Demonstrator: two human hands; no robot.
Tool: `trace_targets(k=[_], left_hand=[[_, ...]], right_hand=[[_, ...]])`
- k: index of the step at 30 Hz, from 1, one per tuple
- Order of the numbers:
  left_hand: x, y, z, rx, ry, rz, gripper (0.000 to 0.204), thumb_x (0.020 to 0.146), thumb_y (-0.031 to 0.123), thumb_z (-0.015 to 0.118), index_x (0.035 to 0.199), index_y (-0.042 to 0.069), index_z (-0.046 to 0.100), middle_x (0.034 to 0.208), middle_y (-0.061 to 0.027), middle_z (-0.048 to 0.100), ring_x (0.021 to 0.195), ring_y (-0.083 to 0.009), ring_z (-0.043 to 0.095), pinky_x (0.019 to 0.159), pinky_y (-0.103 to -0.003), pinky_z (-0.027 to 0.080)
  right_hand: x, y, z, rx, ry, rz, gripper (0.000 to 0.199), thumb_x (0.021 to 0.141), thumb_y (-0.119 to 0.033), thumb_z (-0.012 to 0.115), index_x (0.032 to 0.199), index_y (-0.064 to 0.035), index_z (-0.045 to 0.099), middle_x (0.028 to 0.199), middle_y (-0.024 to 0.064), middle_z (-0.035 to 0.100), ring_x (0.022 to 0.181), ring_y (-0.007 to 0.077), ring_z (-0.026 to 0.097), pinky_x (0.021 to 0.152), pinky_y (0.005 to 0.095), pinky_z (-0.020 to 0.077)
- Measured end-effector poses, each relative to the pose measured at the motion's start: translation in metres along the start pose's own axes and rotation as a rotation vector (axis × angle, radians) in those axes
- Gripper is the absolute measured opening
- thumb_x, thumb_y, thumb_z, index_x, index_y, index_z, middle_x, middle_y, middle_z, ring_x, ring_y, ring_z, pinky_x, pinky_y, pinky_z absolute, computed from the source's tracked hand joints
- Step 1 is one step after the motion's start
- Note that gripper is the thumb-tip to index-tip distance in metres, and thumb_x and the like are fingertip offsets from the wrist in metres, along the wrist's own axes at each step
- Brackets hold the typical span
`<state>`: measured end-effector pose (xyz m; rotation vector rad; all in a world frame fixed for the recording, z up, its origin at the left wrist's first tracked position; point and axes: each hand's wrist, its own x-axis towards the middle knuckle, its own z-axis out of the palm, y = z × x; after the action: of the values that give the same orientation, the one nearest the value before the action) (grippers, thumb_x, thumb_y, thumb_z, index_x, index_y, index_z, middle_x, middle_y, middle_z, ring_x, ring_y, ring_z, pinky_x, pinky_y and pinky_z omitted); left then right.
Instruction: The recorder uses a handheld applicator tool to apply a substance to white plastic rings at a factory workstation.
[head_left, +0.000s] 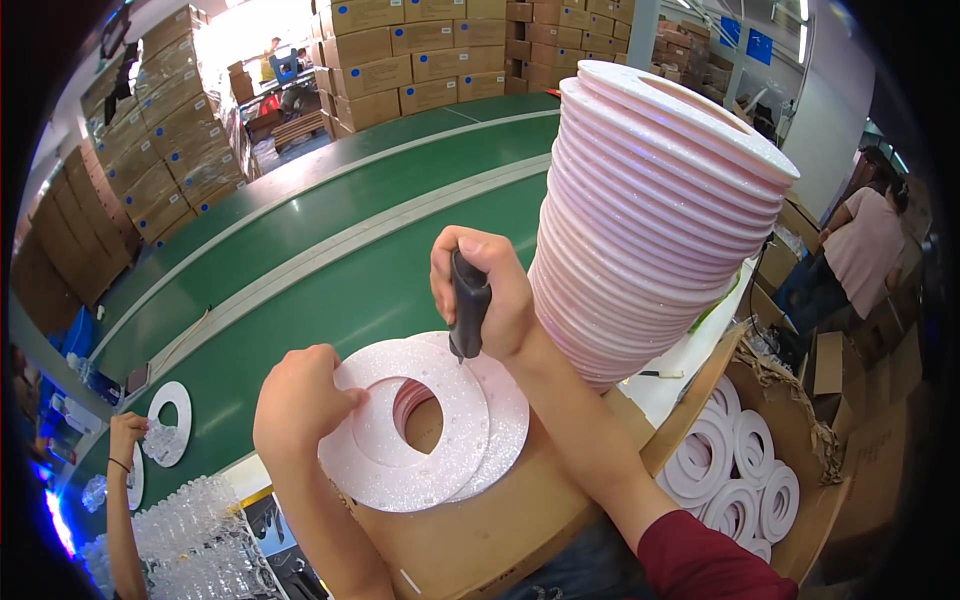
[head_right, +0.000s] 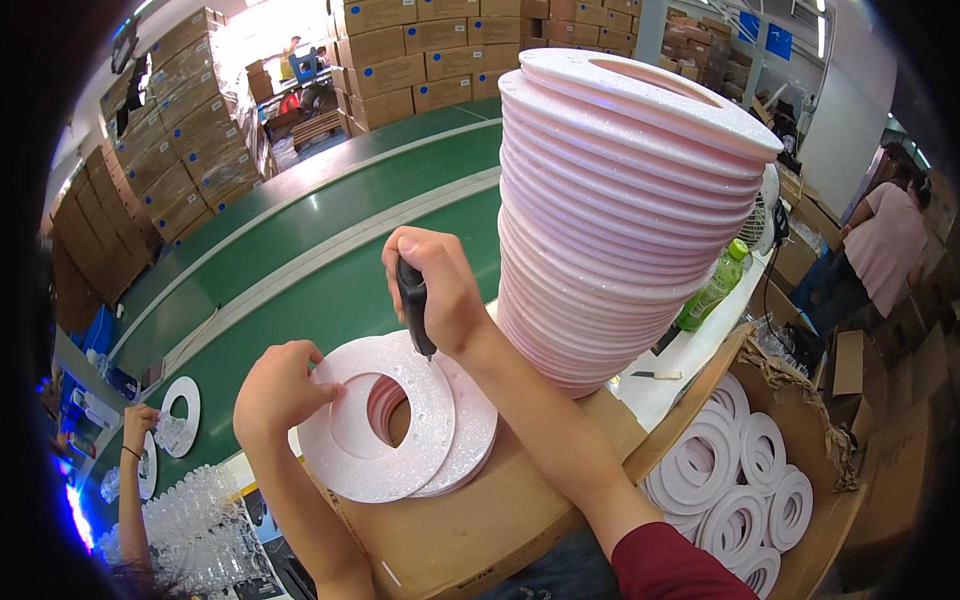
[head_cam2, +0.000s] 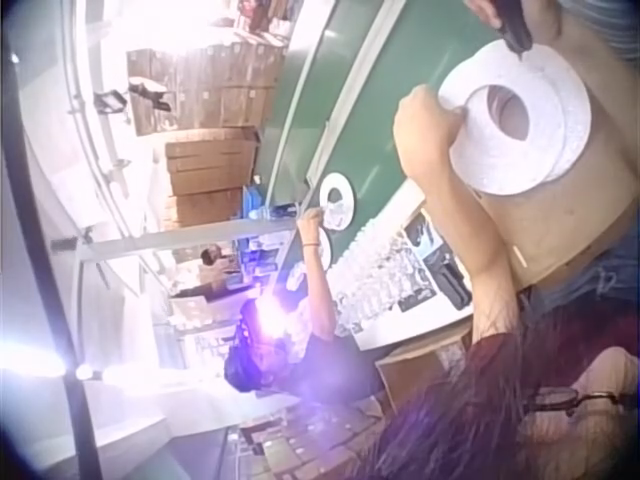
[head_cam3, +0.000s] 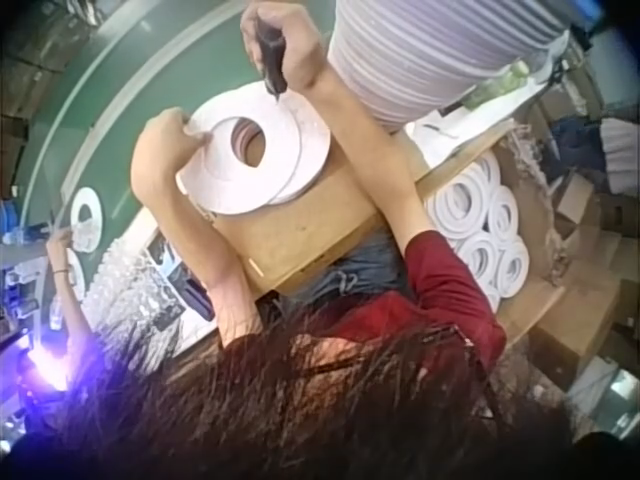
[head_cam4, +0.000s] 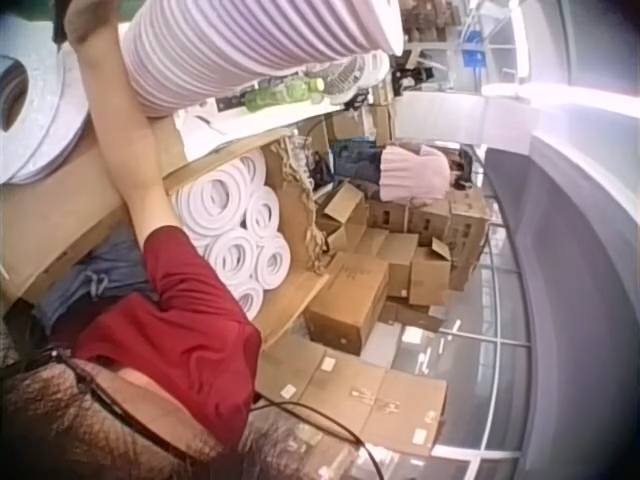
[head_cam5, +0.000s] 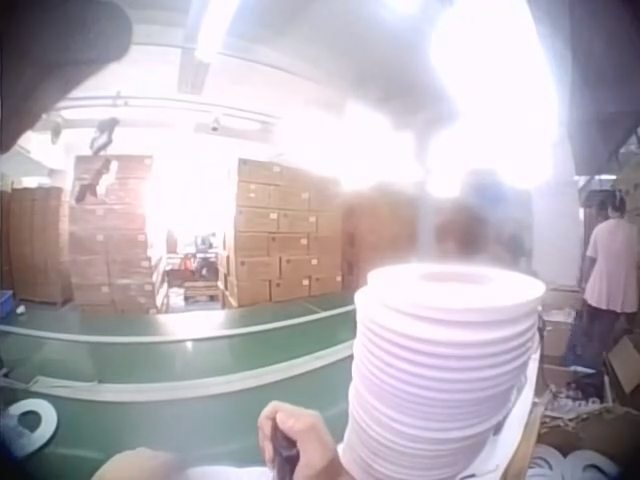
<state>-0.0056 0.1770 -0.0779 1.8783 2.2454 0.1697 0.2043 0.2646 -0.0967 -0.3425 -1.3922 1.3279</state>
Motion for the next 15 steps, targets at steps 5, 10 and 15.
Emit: trace_targets(k=[5, 10, 15], left_hand=[[0.002, 0.002, -0.002, -0.01, -0.02, 0.032, 0.046, 0.071, 0.025, 0.088, 0.108, 0.002, 0.073, 0.098, -0.0169, 0.074, 0.09, -0.0314, 0.073, 0.081, -0.04, 0.057], [0.007, 0.0, 0.004, -0.052, -0.003, 0.114, 0.048, 0.072, 0.025, 0.086, 0.111, 0.001, 0.072, 0.1, -0.0184, 0.073, 0.093, -0.0338, 0.072, 0.084, -0.041, 0.057], [0.009, -0.001, 0.008, -0.044, 0.029, 0.156, 0.048, 0.073, 0.025, 0.085, 0.113, 0.001, 0.072, 0.101, -0.0189, 0.073, 0.094, -0.0347, 0.071, 0.086, -0.042, 0.056]], right_hand=[[0.002, -0.007, 0.0, 0.116, 0.044, -0.009, 0.041, 0.098, -0.043, 0.044, 0.084, -0.0051, 0.052, 0.058, 0.0058, 0.052, 0.053, 0.0144, 0.049, 0.052, 0.0259, 0.0417], [-0.001, -0.007, -0.004, 0.078, 0.026, -0.042, 0.042, 0.098, -0.042, 0.044, 0.081, -0.0051, 0.051, 0.057, 0.0056, 0.051, 0.052, 0.0144, 0.048, 0.051, 0.0262, 0.0404], [-0.001, -0.004, -0.003, 0.021, 0.045, -0.071, 0.043, 0.098, -0.042, 0.043, 0.078, -0.0046, 0.05, 0.055, 0.0049, 0.049, 0.05, 0.0138, 0.047, 0.049, 0.026, 0.0386]])
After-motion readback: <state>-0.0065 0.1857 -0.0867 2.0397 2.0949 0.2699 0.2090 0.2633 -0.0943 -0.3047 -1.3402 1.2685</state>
